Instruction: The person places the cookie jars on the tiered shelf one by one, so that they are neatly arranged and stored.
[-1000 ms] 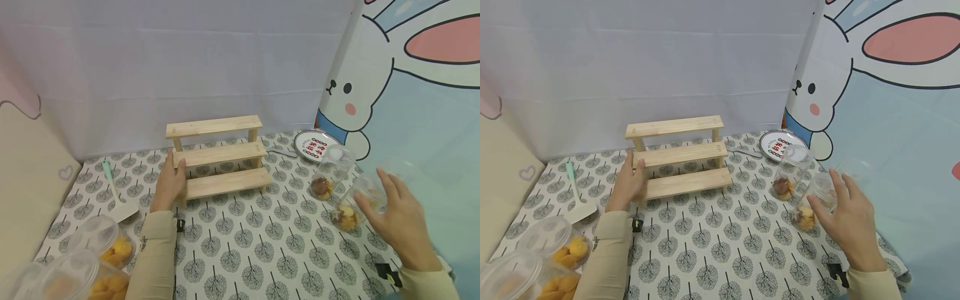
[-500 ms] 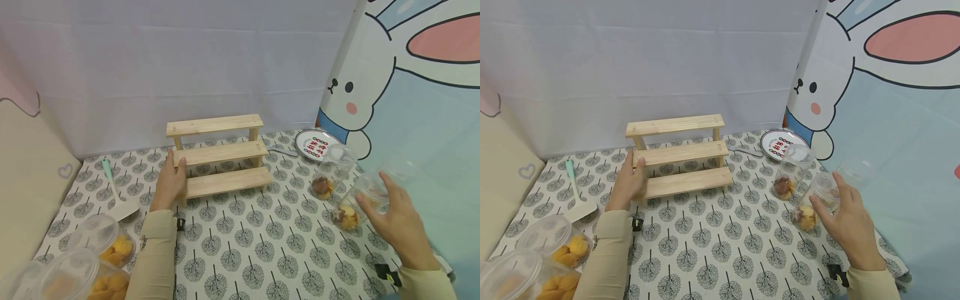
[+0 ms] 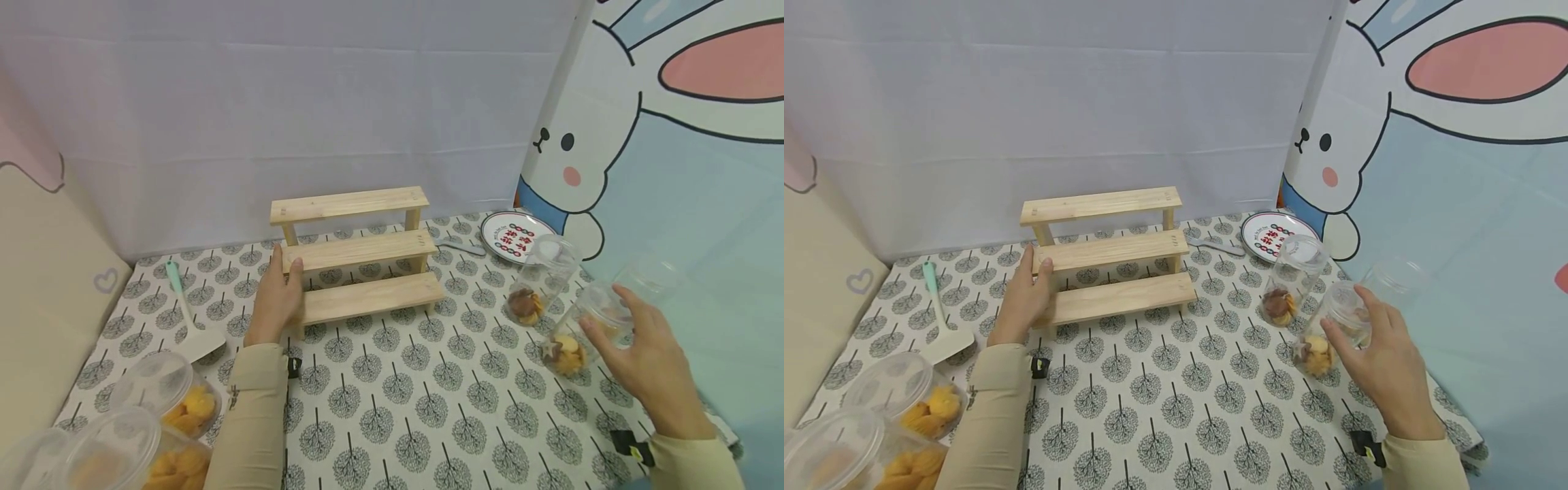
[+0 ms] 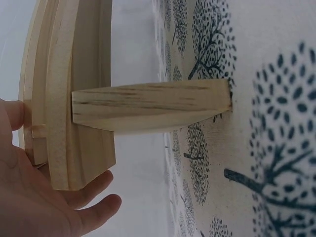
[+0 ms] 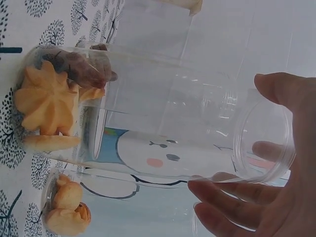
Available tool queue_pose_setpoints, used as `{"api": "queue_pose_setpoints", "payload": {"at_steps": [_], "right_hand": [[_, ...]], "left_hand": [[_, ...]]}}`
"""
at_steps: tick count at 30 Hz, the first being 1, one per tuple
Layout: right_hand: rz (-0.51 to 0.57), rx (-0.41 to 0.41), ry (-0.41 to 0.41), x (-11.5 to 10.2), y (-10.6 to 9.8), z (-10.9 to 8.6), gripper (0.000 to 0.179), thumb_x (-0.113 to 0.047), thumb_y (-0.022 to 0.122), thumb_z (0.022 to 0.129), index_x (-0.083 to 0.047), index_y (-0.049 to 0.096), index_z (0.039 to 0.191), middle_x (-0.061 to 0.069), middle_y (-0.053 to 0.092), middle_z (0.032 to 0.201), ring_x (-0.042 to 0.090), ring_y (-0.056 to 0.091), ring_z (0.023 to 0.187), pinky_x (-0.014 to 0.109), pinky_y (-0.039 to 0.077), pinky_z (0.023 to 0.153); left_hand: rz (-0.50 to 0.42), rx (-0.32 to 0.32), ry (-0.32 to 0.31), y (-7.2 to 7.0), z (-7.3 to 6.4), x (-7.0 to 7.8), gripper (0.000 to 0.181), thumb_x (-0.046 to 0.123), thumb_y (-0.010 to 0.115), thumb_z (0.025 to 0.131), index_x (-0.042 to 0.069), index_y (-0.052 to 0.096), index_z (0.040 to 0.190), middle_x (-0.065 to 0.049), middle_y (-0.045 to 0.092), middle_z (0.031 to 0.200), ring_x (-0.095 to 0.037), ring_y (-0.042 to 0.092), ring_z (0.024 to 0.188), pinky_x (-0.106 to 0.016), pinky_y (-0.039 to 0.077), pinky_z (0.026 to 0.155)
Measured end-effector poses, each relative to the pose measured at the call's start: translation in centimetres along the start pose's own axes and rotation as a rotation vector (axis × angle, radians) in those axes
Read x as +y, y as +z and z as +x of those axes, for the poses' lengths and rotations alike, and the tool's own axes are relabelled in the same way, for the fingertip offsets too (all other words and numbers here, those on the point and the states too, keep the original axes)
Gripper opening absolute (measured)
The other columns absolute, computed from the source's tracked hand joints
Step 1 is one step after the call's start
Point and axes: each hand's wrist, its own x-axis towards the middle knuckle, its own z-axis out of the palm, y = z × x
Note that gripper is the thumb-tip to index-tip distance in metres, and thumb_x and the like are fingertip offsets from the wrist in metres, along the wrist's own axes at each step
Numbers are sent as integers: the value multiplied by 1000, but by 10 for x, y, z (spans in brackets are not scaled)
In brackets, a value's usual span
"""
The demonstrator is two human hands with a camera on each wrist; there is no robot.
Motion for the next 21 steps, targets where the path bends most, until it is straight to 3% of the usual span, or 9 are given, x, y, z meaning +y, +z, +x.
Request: {"api": "queue_pose_setpoints", "payload": {"at_steps": [13, 21], "right_hand": [[19, 38, -47, -7, 0, 0, 79, -44, 69, 92, -15, 34, 156, 38, 44, 139, 50, 51, 102, 69, 42, 70], [75, 80, -152, -38, -2, 12, 76, -41, 74, 89, -17, 41, 153, 30, 53, 135, 46, 53, 107, 65, 43, 79]], "left_hand": [[-3, -16, -16, 1, -2, -3, 79, 67, 21, 100, 26, -10, 159, -15, 5, 166, -43, 11, 150, -62, 10, 121], [-3, -8, 4, 0, -1, -1, 78, 66, 21, 100, 24, -10, 159, -16, 5, 166, -43, 11, 150, -60, 9, 122]]}}
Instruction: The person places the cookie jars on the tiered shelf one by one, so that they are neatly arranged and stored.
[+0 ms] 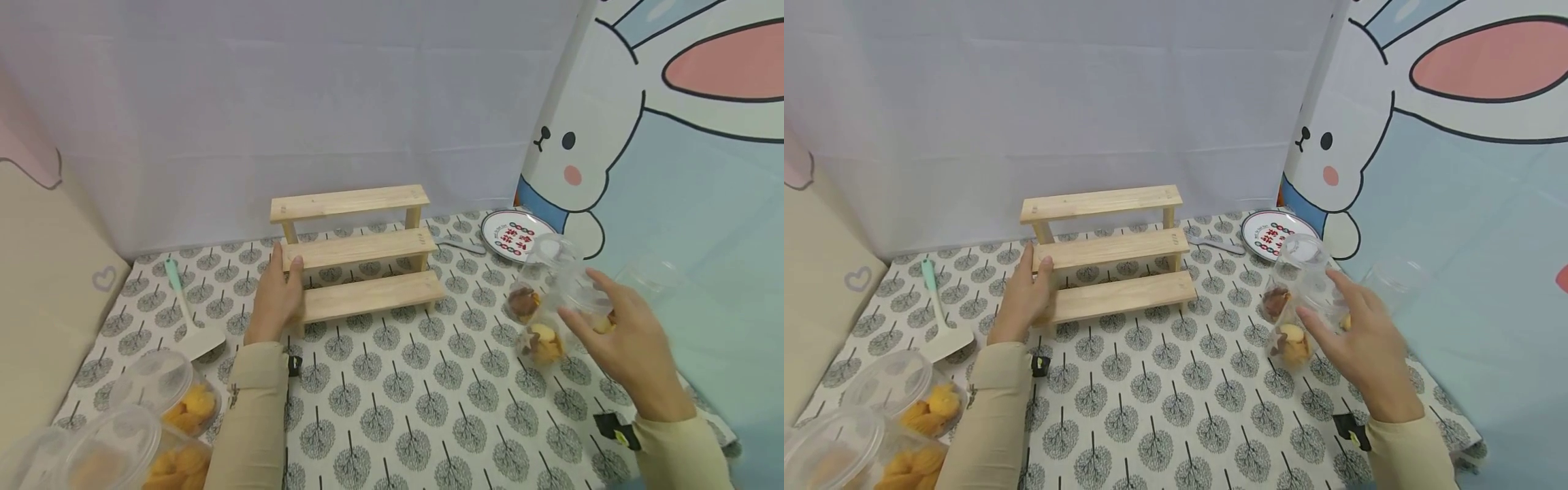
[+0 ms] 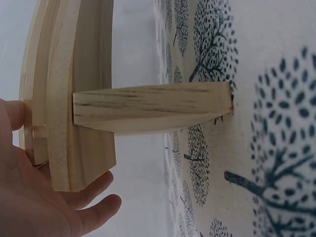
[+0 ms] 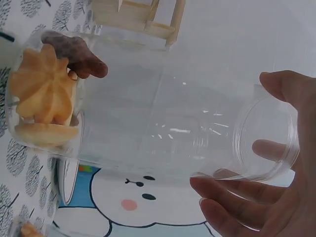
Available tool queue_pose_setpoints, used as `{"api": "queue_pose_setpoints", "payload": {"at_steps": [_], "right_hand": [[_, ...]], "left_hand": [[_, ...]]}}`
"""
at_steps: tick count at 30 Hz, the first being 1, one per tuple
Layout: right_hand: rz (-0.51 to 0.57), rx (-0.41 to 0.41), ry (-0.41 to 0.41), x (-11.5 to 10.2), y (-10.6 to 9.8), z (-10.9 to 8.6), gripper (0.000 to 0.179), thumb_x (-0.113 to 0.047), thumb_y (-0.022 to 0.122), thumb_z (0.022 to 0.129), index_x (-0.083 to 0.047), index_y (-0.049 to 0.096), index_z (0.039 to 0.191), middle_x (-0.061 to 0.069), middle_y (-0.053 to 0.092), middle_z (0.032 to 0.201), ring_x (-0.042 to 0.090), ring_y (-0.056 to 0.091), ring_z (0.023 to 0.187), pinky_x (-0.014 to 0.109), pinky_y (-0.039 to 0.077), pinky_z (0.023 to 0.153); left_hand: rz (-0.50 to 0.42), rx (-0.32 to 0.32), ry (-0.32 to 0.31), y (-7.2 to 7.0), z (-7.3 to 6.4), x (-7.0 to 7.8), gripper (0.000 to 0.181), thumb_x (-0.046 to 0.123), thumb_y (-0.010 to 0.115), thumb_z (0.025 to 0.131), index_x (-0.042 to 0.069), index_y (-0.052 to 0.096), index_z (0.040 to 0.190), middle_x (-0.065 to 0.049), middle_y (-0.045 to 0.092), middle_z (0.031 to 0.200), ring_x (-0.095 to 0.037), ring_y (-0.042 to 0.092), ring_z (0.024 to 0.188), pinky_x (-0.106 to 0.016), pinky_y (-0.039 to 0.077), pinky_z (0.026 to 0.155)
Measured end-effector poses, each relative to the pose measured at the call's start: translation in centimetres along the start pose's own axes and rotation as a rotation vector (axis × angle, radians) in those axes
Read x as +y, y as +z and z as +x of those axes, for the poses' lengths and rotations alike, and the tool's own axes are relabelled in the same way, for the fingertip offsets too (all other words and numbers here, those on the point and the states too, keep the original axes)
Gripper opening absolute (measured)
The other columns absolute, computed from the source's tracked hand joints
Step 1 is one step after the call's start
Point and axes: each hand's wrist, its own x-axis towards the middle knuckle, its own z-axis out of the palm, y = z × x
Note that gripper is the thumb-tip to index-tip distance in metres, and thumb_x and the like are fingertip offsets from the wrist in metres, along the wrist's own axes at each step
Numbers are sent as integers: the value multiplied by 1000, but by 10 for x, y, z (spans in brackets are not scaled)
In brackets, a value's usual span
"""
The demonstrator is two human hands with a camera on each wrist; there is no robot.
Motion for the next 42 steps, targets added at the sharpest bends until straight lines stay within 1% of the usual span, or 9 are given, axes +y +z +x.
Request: {"api": "queue_pose_setpoints", "payload": {"at_steps": [2, 5, 11, 18, 21, 24, 31, 38, 42], "right_hand": [[24, 14, -43, -10, 4, 8, 76, -39, 76, 87, -17, 43, 152, 28, 56, 131, 42, 54, 102, 62, 44, 76], [53, 8, -102, -24, 8, 23, 76, -39, 77, 86, -17, 44, 151, 26, 58, 132, 43, 54, 108, 64, 44, 82], [125, -46, -155, -54, 14, 57, 74, -43, 74, 88, -25, 43, 152, 18, 57, 136, 37, 54, 113, 59, 45, 88], [158, -81, -258, -97, 20, 99, 73, -50, 71, 88, -29, 42, 152, 12, 56, 139, 29, 54, 107, 51, 46, 84], [158, -60, -320, -112, 25, 118, 72, -51, 70, 89, -28, 43, 152, 12, 58, 138, 29, 56, 108, 49, 47, 85], [169, -38, -349, -124, 30, 138, 72, -52, 69, 90, -27, 42, 152, 13, 58, 137, 30, 58, 106, 48, 49, 86], [218, -33, -328, -146, 41, 178, 71, -56, 67, 89, -30, 43, 151, 13, 58, 136, 29, 57, 104, 46, 49, 87], [201, -45, -311, -166, 55, 213, 74, -60, 61, 91, -26, 41, 152, 14, 55, 139, 29, 57, 102, 46, 48, 87], [205, -44, -297, -176, 61, 229, 74, -60, 61, 91, -23, 42, 151, 16, 57, 133, 29, 57, 100, 43, 48, 85]], "left_hand": [[-2, 3, -8, -1, 0, 0, 78, 66, 21, 100, 25, -10, 159, -15, 4, 166, -42, 10, 151, -60, 9, 122], [-10, 5, -20, -2, 1, 2, 79, 67, 21, 100, 25, -9, 159, -13, 4, 167, -42, 10, 151, -62, 10, 121], [-11, 16, -18, -1, 5, 5, 80, 68, 22, 99, 26, -8, 160, -13, 6, 167, -42, 12, 151, -63, 10, 121], [-5, 44, 5, -1, 9, 8, 80, 67, 22, 99, 25, -6, 160, -13, 9, 167, -41, 13, 151, -61, 12, 121], [-2, 48, 4, -2, 10, 10, 79, 67, 23, 99, 25, -5, 160, -12, 9, 167, -40, 14, 151, -61, 12, 121], [4, 49, 0, -3, 10, 11, 79, 68, 22, 99, 25, -5, 160, -13, 10, 167, -40, 14, 151, -61, 12, 121], [-6, 43, -9, -1, 8, 11, 78, 67, 23, 100, 25, -4, 160, -13, 10, 167, -39, 14, 151, -59, 12, 122], [-9, 44, -20, 2, 4, 8, 78, 66, 25, 100, 25, -3, 161, -12, 11, 167, -37, 14, 152, -56, 11, 123], [-5, 35, -42, 3, 1, 8, 78, 67, 25, 100, 26, -3, 161, -12, 11, 167, -37, 15, 151, -57, 12, 123]]}}
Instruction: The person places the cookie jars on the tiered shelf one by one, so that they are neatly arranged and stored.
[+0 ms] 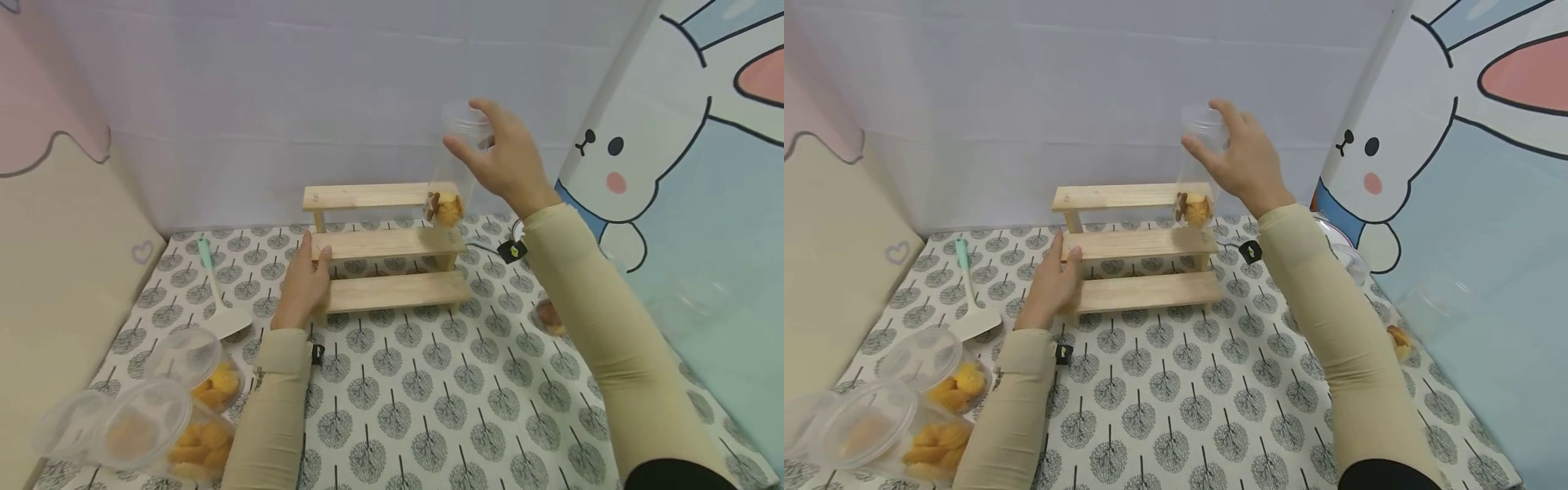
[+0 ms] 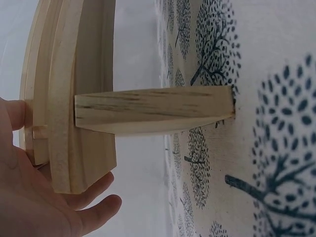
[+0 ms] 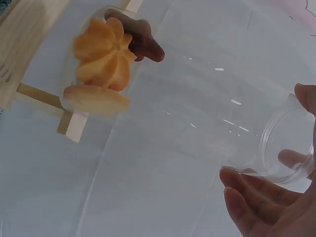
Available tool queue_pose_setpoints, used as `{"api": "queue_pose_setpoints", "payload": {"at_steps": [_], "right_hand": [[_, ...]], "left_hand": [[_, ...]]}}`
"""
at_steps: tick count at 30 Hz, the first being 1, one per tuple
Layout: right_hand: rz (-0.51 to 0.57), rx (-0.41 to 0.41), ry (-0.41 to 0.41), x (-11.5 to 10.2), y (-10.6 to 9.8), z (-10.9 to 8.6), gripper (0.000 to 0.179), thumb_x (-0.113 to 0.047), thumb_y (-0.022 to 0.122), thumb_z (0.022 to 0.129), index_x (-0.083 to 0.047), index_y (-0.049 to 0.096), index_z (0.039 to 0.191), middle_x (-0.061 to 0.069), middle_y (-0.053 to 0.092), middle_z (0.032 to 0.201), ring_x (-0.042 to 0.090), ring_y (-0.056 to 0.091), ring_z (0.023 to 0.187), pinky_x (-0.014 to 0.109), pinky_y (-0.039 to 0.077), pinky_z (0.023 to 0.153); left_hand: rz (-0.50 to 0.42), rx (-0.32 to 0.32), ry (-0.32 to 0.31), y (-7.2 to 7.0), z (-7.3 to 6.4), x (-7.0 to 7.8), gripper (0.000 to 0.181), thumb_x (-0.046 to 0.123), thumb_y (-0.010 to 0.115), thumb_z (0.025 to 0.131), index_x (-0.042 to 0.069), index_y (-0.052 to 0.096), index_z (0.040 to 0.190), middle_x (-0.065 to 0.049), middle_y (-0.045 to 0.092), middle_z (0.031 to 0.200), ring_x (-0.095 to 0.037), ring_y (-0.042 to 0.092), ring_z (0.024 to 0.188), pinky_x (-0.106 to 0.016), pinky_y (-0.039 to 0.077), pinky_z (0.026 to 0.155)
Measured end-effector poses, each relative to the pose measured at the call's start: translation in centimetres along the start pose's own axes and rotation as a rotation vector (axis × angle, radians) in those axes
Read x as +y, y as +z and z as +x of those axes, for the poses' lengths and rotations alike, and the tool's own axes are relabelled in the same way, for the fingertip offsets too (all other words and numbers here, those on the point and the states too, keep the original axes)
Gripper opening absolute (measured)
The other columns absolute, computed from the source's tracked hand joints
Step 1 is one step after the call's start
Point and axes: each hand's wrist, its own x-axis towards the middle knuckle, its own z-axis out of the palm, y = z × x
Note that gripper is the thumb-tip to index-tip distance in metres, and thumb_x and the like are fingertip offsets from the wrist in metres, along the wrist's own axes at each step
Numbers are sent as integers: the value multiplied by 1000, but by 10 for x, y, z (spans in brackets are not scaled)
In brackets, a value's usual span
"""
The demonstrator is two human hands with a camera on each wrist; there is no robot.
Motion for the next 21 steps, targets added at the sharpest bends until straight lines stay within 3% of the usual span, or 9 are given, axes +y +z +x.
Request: {"api": "queue_pose_setpoints", "payload": {"at_steps": [5, 15, 21], "right_hand": [[6, 4, 19, -5, 2, 13, 74, -60, 62, 90, -23, 42, 151, 15, 58, 128, 28, 57, 99, 40, 48, 83], [-44, -3, 51, -11, 7, 39, 77, -65, 58, 89, -25, 39, 152, 14, 56, 134, 27, 55, 104, 43, 48, 92], [-59, -37, 93, -6, 11, 47, 78, -67, 56, 89, -26, 36, 153, 12, 49, 148, 30, 49, 129, 49, 42, 108]], "left_hand": [[8, -3, -7, 4, -4, 3, 77, 65, 25, 101, 26, -2, 161, -13, 14, 166, -37, 17, 151, -57, 14, 122], [19, 14, 14, 7, -5, 8, 77, 65, 25, 101, 25, -1, 161, -14, 16, 166, -38, 19, 150, -57, 15, 122], [20, 12, 11, 8, -6, 9, 77, 64, 26, 101, 23, 0, 161, -14, 16, 166, -39, 18, 150, -57, 15, 122]]}}
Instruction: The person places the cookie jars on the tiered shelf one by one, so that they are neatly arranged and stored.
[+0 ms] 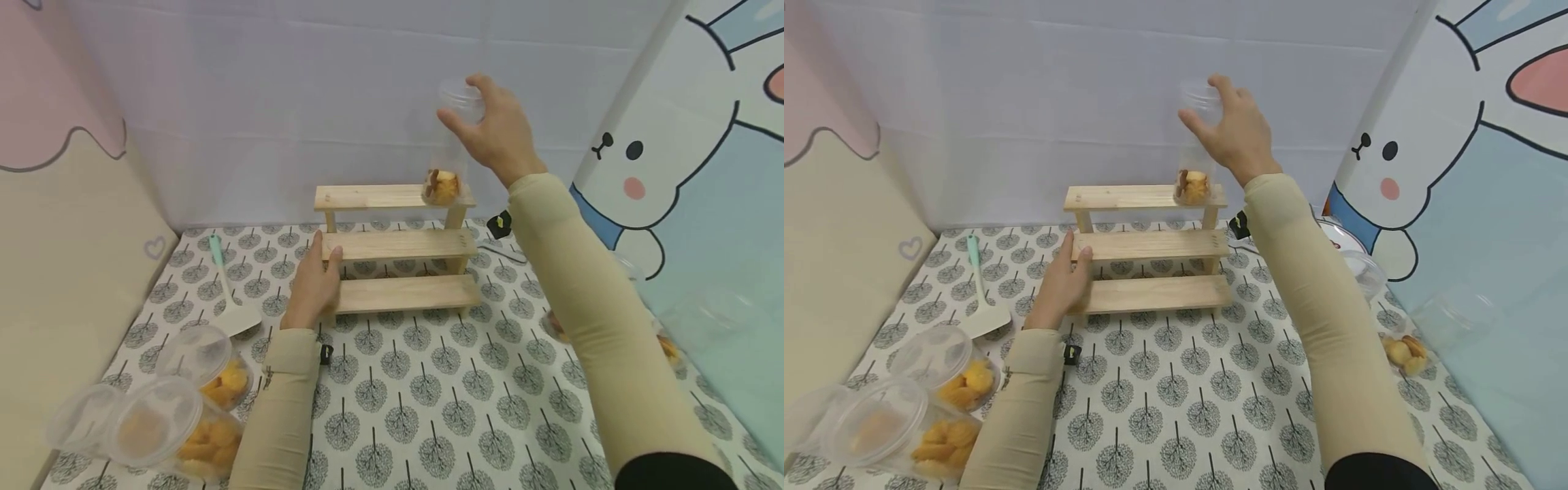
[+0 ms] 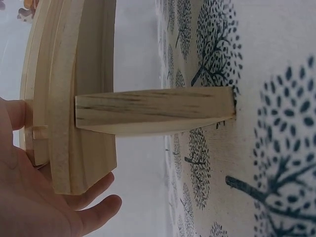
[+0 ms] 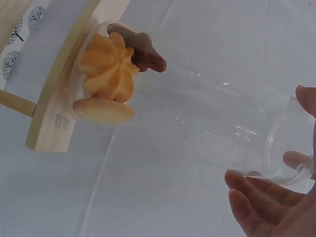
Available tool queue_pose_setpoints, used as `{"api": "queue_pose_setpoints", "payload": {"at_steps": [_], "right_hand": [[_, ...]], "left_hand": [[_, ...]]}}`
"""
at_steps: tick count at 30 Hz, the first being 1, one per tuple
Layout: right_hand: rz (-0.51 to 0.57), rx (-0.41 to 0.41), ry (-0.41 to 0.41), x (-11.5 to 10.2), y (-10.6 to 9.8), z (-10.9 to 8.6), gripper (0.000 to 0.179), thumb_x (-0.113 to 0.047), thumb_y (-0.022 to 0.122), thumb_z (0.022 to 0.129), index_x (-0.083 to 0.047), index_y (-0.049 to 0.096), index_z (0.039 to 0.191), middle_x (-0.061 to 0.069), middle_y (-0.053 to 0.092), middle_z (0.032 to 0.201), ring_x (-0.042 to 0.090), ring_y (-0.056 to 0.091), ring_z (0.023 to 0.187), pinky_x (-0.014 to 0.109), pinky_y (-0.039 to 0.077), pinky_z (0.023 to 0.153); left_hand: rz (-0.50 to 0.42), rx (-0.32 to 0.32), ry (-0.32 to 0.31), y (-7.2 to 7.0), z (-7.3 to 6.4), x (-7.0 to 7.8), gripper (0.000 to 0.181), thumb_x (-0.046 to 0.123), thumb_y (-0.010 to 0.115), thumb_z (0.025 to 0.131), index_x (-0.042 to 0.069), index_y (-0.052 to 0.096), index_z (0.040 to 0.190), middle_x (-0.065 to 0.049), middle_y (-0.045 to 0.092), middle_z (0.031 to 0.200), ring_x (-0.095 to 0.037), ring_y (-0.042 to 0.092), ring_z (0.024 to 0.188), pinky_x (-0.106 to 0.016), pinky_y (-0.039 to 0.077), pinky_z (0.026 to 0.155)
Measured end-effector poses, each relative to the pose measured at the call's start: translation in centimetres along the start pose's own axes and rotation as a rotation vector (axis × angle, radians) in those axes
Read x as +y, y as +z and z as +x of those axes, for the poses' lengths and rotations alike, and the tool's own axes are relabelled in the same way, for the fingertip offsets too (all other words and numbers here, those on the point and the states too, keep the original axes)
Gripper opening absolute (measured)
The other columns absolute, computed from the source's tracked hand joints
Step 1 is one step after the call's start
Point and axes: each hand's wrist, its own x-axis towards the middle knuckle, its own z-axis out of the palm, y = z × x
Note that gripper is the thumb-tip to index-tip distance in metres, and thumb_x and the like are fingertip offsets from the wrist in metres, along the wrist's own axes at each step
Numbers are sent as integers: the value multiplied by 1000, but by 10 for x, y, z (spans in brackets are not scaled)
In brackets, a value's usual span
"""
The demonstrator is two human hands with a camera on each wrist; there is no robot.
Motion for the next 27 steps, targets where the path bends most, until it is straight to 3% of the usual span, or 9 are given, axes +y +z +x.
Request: {"api": "queue_pose_setpoints", "payload": {"at_steps": [9, 19, 27], "right_hand": [[7, -37, 7, 2, 8, 3, 79, -68, 54, 90, -27, 34, 155, 12, 45, 151, 31, 42, 137, 50, 37, 113], [-13, -34, 10, 4, 14, 4, 80, -69, 53, 90, -27, 31, 155, 17, 46, 147, 35, 49, 128, 53, 43, 106], [-20, -71, 35, 6, 10, 3, 85, -71, 52, 90, -29, 22, 159, 16, 38, 155, 36, 45, 133, 54, 41, 109]], "left_hand": [[-1, 3, 8, 1, -1, 1, 77, 63, 27, 102, 21, 2, 162, -15, 18, 165, -38, 20, 150, -55, 16, 123], [-12, 11, 23, 2, -1, 3, 77, 62, 27, 102, 20, 2, 162, -14, 17, 165, -36, 20, 150, -53, 16, 123], [3, -5, 26, 4, 0, 5, 77, 62, 26, 102, 19, 2, 162, -15, 17, 165, -38, 20, 150, -54, 16, 123]]}}
